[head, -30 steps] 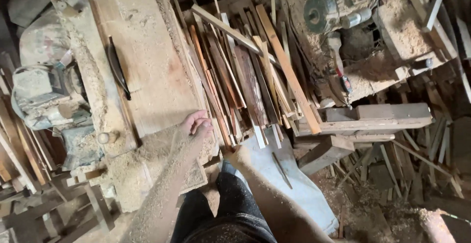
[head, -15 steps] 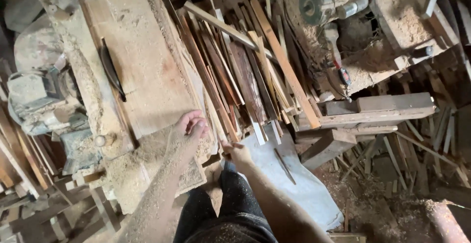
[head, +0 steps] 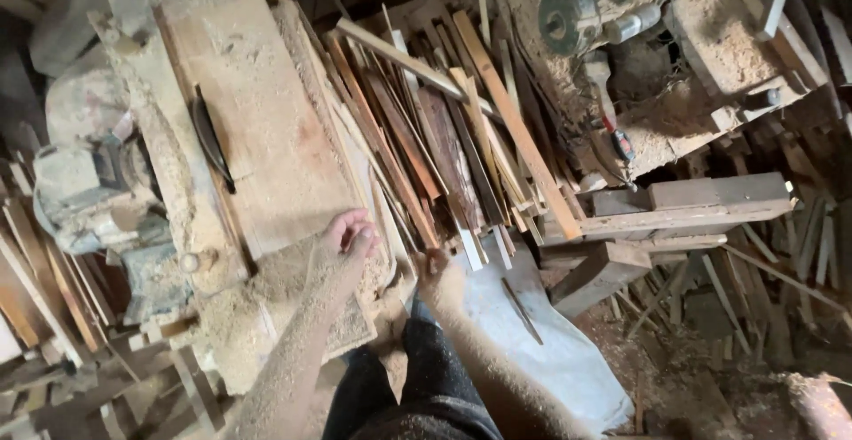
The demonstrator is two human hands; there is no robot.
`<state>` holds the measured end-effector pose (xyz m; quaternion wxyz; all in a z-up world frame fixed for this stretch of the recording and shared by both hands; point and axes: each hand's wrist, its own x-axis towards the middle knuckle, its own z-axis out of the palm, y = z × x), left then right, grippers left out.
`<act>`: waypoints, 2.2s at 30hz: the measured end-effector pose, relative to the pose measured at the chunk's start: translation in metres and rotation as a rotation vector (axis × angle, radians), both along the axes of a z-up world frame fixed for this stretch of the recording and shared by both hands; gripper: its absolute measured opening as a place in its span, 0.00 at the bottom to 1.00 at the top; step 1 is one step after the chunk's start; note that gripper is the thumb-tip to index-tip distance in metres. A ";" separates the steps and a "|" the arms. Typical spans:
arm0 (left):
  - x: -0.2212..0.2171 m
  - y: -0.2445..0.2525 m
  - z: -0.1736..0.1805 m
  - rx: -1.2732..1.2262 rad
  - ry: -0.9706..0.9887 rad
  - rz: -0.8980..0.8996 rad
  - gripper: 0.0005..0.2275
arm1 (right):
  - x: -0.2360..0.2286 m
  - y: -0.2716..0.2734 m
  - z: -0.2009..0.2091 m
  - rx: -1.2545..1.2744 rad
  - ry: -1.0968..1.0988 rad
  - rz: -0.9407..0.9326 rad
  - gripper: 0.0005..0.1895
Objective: Feeding thin wooden strips through a table saw to trim or shape them in a workshop environment.
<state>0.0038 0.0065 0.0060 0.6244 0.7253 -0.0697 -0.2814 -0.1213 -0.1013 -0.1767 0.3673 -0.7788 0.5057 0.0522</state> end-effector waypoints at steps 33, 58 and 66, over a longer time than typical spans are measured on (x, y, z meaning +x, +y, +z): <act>-0.002 0.001 -0.030 -0.013 -0.034 0.010 0.14 | 0.025 -0.035 -0.066 0.376 -0.327 -0.656 0.26; 0.002 0.006 -0.032 0.088 -0.269 -0.023 0.11 | 0.038 -0.066 0.016 -0.418 -0.024 0.443 0.57; 0.002 0.006 -0.030 0.130 -0.365 -0.005 0.09 | 0.047 -0.050 0.037 -0.569 -0.158 0.521 0.56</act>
